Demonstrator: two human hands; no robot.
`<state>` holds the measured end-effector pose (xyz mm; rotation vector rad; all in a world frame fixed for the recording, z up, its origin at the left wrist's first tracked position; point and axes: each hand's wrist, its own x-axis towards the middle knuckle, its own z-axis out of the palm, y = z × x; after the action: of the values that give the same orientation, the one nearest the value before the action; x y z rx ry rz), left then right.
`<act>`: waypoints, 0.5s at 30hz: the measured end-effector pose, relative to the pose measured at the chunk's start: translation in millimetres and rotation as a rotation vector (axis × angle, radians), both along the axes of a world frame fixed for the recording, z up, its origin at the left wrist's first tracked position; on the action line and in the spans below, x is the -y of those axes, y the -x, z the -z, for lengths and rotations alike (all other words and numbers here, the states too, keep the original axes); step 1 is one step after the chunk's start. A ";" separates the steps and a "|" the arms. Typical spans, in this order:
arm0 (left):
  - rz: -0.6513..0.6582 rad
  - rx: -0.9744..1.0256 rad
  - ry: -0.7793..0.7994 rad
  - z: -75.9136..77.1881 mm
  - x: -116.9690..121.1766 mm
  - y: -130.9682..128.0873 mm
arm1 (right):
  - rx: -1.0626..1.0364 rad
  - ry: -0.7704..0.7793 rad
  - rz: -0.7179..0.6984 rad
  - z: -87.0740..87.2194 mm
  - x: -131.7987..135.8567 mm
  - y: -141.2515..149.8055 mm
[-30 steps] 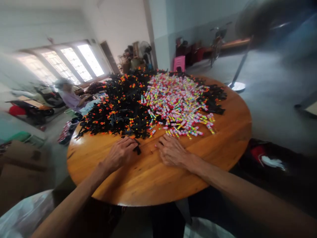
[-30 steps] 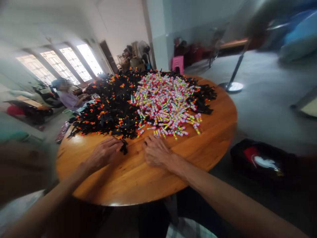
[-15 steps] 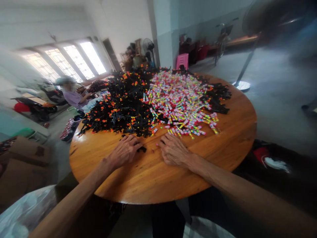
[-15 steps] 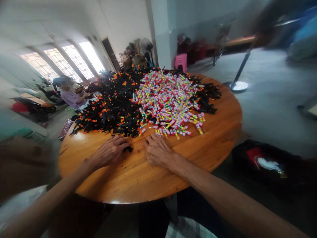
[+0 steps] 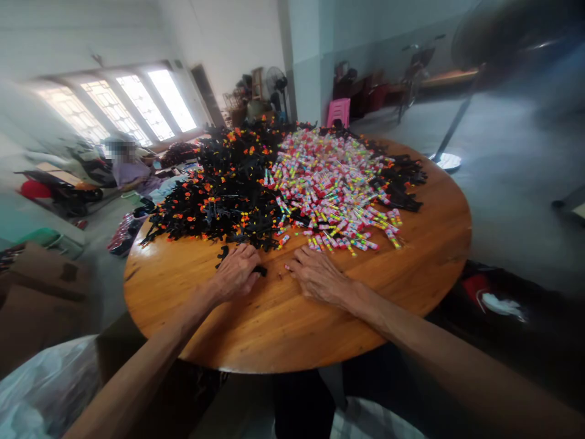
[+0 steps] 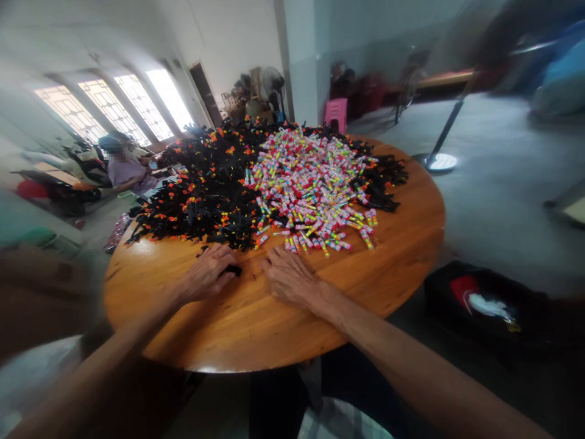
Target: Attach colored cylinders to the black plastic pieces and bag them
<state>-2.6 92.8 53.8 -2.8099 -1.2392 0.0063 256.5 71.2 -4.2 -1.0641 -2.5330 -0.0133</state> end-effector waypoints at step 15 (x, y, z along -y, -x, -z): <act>-0.065 0.434 -0.120 39.8 32.9 10.5 | -0.046 0.005 -0.012 6.1 -0.5 1.2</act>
<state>-13.1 59.9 14.0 -2.7496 -1.3494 -0.6820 255.4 71.8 -10.3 -1.0396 -2.4990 0.0207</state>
